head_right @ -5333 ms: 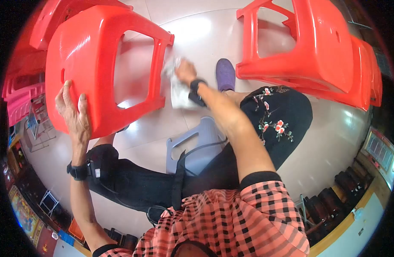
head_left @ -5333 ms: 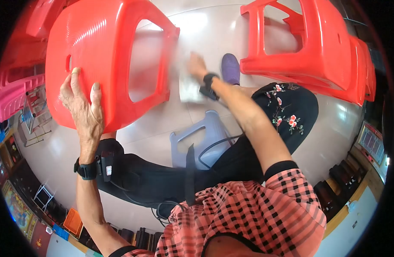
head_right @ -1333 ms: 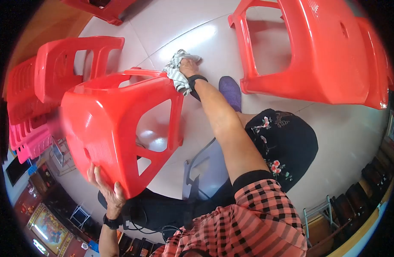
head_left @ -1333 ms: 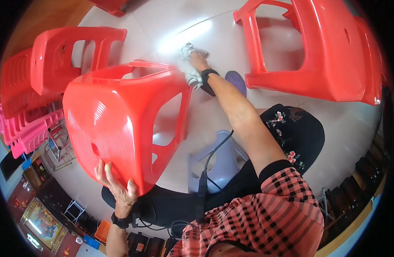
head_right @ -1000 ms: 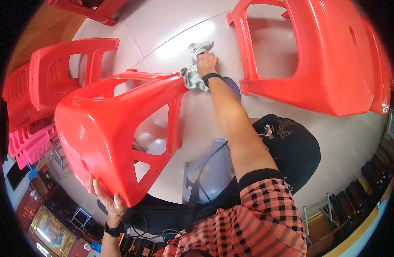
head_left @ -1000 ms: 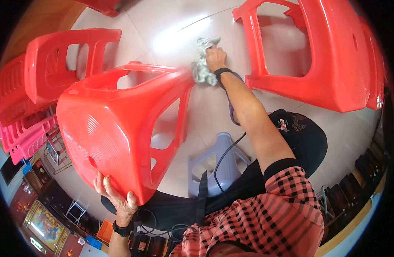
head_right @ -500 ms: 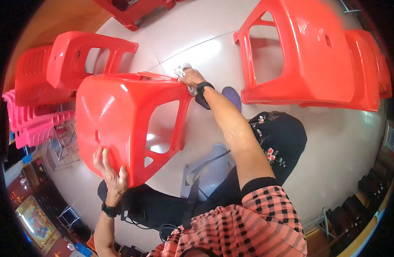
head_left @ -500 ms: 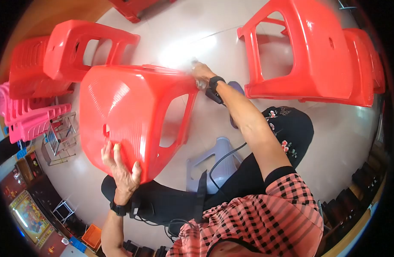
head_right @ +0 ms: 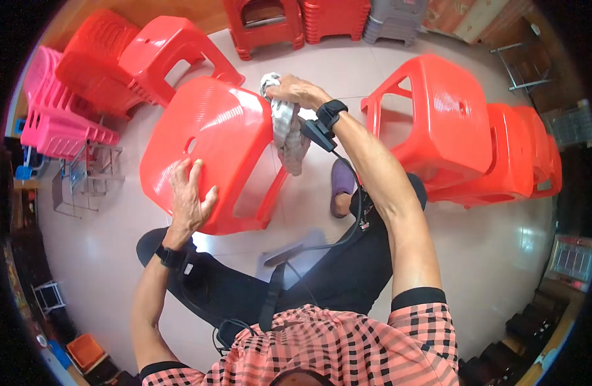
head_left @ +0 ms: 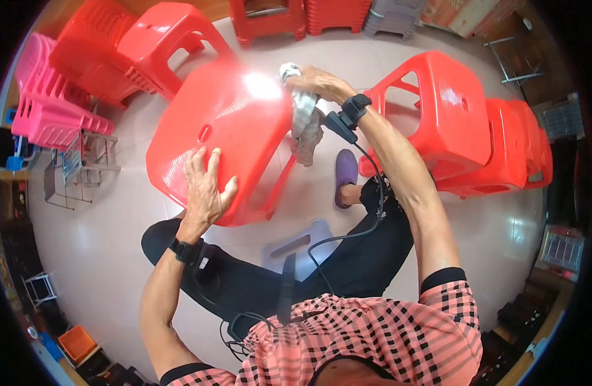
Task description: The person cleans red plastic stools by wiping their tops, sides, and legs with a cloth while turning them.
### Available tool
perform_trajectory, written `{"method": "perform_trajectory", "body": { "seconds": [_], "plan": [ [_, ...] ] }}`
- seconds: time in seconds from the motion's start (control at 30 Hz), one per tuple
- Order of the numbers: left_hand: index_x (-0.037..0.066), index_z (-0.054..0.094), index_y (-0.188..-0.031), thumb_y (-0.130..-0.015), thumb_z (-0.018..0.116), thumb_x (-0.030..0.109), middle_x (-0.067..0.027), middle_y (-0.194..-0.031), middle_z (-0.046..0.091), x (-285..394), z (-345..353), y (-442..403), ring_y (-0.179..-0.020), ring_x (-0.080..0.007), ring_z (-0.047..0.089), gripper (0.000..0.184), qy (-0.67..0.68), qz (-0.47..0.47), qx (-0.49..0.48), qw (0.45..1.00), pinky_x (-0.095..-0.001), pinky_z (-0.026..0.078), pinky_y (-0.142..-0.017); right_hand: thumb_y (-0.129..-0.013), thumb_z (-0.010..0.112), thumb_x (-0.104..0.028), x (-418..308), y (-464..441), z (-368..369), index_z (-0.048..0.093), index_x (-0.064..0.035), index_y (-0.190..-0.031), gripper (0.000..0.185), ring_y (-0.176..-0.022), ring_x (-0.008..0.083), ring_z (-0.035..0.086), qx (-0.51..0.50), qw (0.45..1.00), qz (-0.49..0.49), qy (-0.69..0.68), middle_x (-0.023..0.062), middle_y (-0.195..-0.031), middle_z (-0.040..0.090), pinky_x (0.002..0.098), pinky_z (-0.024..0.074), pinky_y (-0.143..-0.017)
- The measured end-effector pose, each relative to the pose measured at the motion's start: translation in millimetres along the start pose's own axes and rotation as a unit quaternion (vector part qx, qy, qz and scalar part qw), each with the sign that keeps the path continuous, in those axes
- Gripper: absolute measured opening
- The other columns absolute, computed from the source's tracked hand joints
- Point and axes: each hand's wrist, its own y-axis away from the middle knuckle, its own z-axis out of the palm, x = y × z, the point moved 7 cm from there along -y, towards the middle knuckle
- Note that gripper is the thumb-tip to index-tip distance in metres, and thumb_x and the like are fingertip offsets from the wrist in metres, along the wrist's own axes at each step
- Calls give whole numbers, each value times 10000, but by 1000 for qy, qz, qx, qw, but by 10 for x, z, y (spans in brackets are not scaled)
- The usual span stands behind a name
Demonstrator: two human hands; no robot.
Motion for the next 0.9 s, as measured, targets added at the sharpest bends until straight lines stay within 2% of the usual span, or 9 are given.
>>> {"method": "perform_trajectory", "body": {
  "seconds": [0.13,0.27,0.4,0.53,0.67,0.73,0.77,0.87,0.9],
  "plan": [
    [-13,484,-1273,-748,685,308,-260,-1278,391,10,-18,-10,-1236,-451,333,648,2,0,7,1000,-537,287,-1050,-742,593,-295,-807,165,24,642,42,-906,378,-777,269,638,42,987,-73,137,179,-883,666,393,507,-670],
    [-13,485,-1277,-753,677,323,-260,-1293,388,-23,-9,-3,-1228,-453,344,651,-3,-8,11,1000,-543,297,-1041,-756,550,-245,-1073,-184,248,679,12,-938,340,-889,355,655,94,949,-136,270,212,-946,685,412,506,-765],
    [-18,490,-1278,-747,678,313,-262,-1288,393,-47,-4,23,-1223,-451,359,653,-4,-4,28,1000,-540,306,-1035,-803,555,-284,-1295,-449,389,671,-10,-1070,399,-1026,371,636,86,952,-37,291,218,-1094,661,446,496,-850],
    [-20,501,-1251,-737,688,300,-259,-1250,412,-47,-38,40,-1201,-448,374,633,31,7,58,998,-535,318,-1028,-827,537,-308,-1616,-820,675,675,-42,-1092,400,-1072,360,622,98,940,-62,320,212,-1132,650,450,495,-878],
    [-6,496,-1233,-718,704,205,-238,-1222,419,-54,-98,49,-1181,-431,388,595,102,36,110,988,-528,322,-1024,-822,514,-253,-2059,-751,1193,657,-50,-1088,364,-1043,367,629,65,917,-199,339,196,-1118,656,448,505,-858],
    [2,489,-1235,-716,700,160,-227,-1220,419,-28,-220,57,-1181,-425,389,582,118,49,148,981,-524,321,-1021,-809,535,-243,-2155,-709,1574,643,-102,-1100,341,-965,394,636,52,863,-368,342,208,-1021,669,477,505,-826],
    [5,485,-1236,-717,694,142,-222,-1221,418,-41,-257,69,-1182,-423,387,576,129,42,156,978,-522,322,-1018,-806,543,-218,-2143,-615,1734,645,-101,-1068,305,-924,395,640,34,855,-390,341,189,-978,678,483,502,-821],
    [14,476,-1238,-721,678,101,-211,-1222,417,-44,-393,154,-1185,-418,384,561,152,35,177,972,-516,326,-1008,-780,605,-182,-2064,-152,2073,650,-137,-1119,345,-970,342,625,-23,847,-472,245,164,-1010,666,445,500,-846],
    [15,474,-1238,-724,673,96,-209,-1221,417,1,-495,190,-1186,-415,383,556,152,39,181,971,-515,328,-1004,-765,633,-196,-2035,90,2136,639,-117,-1139,382,-980,338,622,-22,802,-536,261,163,-1027,662,438,500,-852]
  ]
}}
